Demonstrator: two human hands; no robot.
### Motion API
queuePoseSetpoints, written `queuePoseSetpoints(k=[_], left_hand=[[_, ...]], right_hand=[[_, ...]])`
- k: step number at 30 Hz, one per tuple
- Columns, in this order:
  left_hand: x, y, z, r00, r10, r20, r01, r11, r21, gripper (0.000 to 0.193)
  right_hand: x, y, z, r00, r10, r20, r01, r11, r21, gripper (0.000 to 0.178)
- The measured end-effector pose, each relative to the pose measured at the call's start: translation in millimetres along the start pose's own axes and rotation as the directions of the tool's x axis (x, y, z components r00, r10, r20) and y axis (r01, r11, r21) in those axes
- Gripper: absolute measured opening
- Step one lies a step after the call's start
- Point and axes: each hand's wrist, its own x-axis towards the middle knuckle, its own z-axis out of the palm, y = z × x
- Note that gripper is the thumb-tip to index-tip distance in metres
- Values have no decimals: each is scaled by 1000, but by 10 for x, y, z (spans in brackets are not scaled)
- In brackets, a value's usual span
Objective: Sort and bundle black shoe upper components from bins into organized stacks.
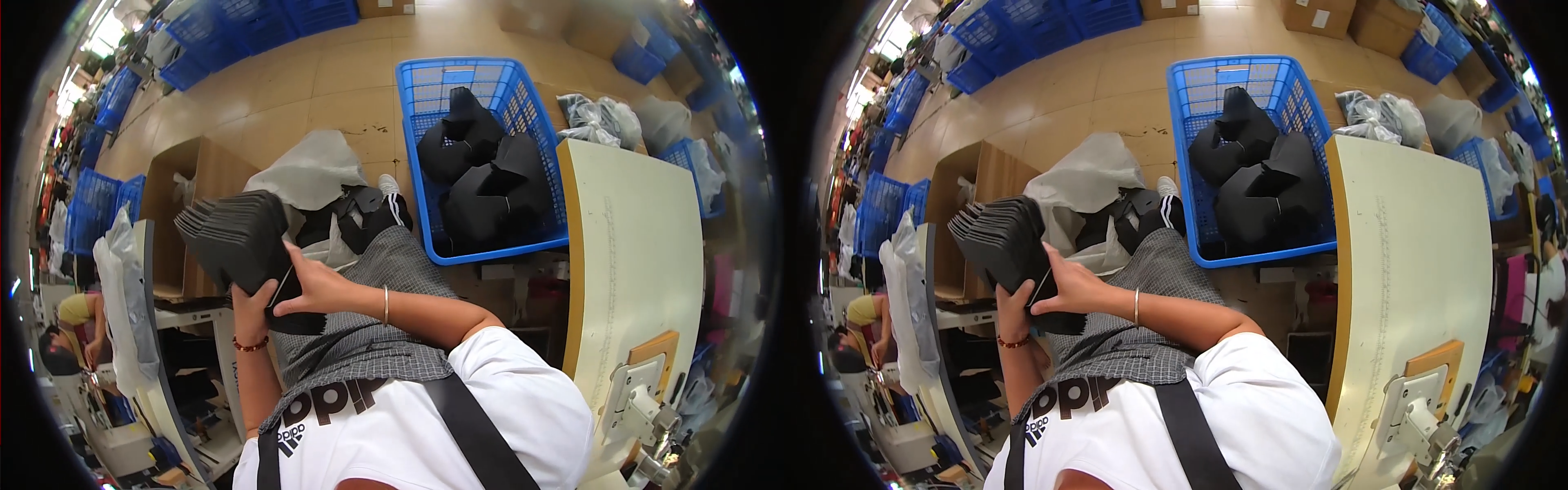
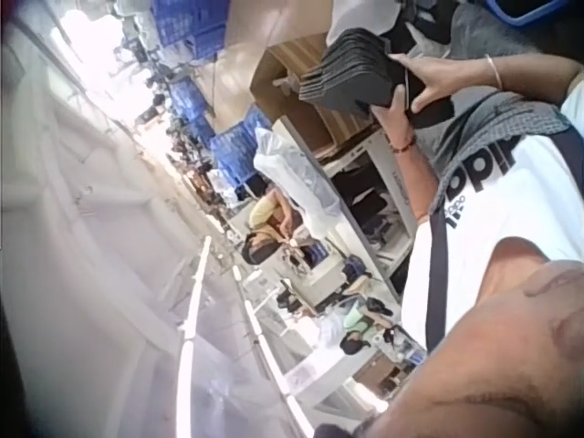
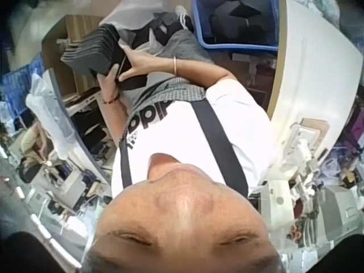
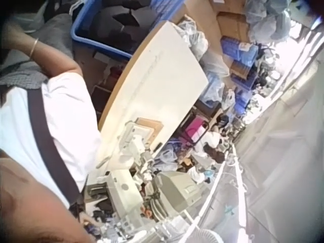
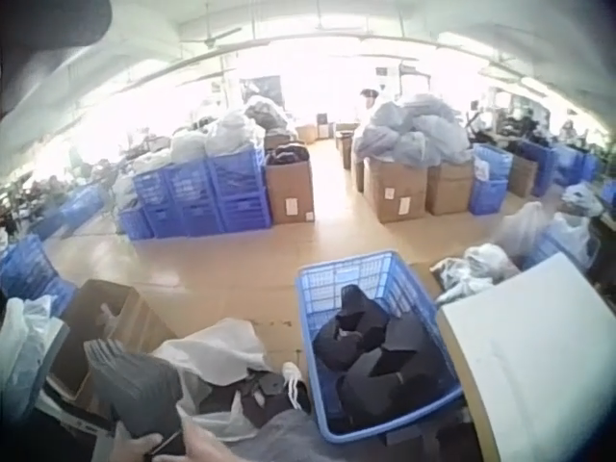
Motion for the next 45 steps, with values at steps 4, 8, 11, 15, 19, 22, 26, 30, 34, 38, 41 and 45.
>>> queuePoseSetpoints(k=[4,8,11,15,19,22,26,30,34,38,41,45], left_hand=[[285,214,644,991,-12,137,1,997,82,42],[694,416,1179,936,3,353,-19,999,41,45],[986,620,1677,830,0,558,103,983,-153,64],[899,1144,1964,439,359,824,-528,845,-87,96],[865,1175,1851,122,216,969,-714,697,-66,98],[855,669,1497,307,3,952,-646,735,206,86],[746,-61,1026,437,-240,867,-500,736,456,75],[598,-554,646,476,-395,786,-303,765,568,75],[453,-720,413,602,-428,674,-158,763,626,70],[551,-793,441,650,-437,621,-114,752,649,67],[624,-815,455,660,-371,653,-204,748,632,66],[685,-787,553,631,-399,666,-260,699,666,67]], right_hand=[[-13,-56,-352,972,101,-214,-139,975,-173,126],[-32,-197,-943,919,192,-343,-229,971,-68,110],[-50,40,-1361,859,31,-510,-19,999,30,100],[-161,-176,-2042,775,221,-593,129,863,489,84],[-201,65,-2943,757,58,-651,335,821,462,65],[-152,531,-3592,782,14,-623,438,698,566,65],[-190,1648,-4163,582,359,-730,390,664,638,60],[-354,2437,-4214,434,703,-563,59,602,797,53],[-246,2478,-4195,473,715,-516,23,575,818,53],[-132,2411,-4270,467,765,-443,63,471,880,51],[-55,2282,-4190,270,820,-504,-103,545,832,68],[-16,2048,-3964,-47,742,-669,95,670,736,72]])
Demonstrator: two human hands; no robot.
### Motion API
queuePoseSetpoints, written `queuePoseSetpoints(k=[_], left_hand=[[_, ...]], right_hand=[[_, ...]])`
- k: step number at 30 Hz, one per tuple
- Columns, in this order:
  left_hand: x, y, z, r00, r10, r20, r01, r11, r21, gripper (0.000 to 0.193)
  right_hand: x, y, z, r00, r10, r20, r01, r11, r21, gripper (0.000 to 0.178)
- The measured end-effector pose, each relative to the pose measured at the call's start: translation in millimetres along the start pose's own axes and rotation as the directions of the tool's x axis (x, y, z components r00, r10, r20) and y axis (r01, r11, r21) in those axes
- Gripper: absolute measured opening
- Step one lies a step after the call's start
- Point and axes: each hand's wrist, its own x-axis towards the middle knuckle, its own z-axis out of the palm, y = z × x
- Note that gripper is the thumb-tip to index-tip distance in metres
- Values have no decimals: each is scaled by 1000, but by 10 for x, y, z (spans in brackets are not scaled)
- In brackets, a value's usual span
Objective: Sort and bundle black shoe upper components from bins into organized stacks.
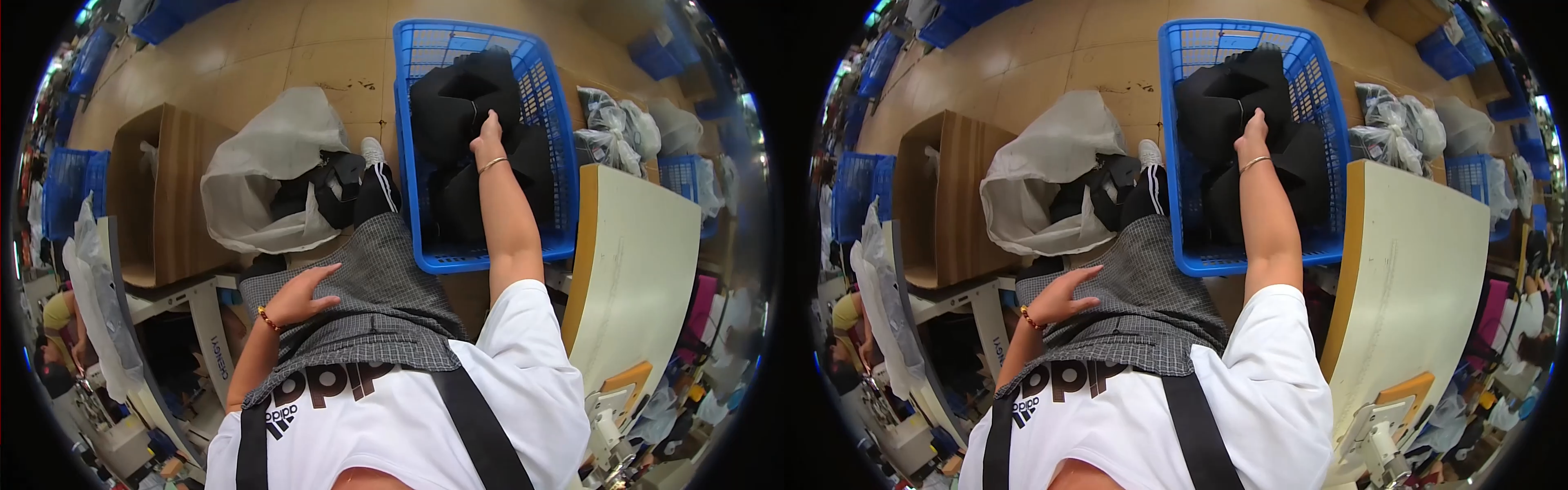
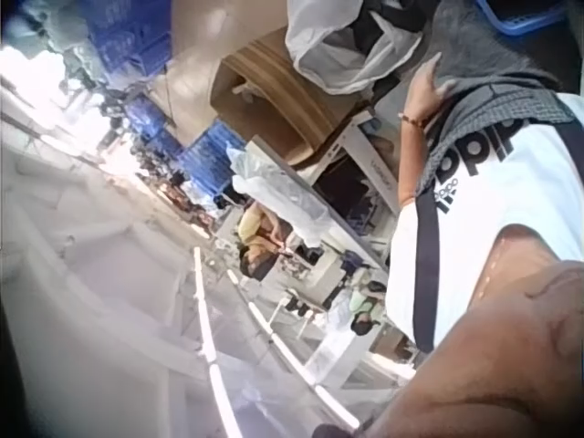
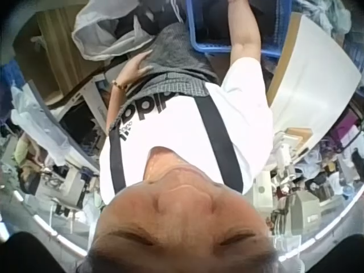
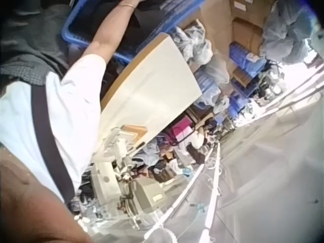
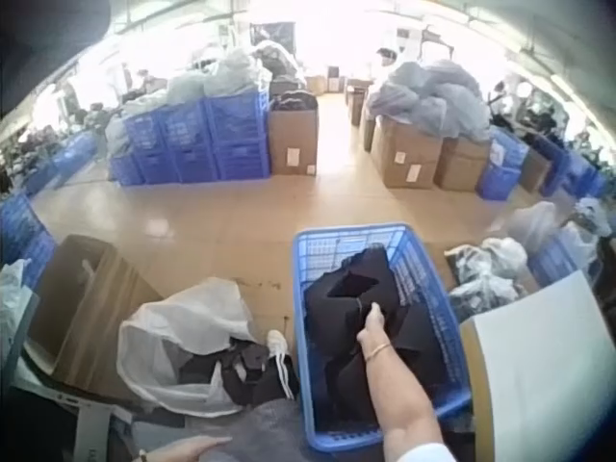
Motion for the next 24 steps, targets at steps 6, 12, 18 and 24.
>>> queuePoseSetpoints(k=[6,12,18,24], left_hand=[[63,165,140,992,49,113,-43,997,-61,65],[-60,113,84,984,-16,176,53,976,-212,63],[-575,11,-13,935,-297,194,354,813,-462,50],[-362,73,9,955,-260,144,297,815,-498,50]], right_hand=[[822,629,-13,944,23,-331,-16,1000,23,62],[1984,1191,-361,831,-114,-544,84,993,-79,59],[453,944,190,958,94,-272,-168,950,-263,76],[462,918,160,978,-64,-201,-11,936,-353,85]])
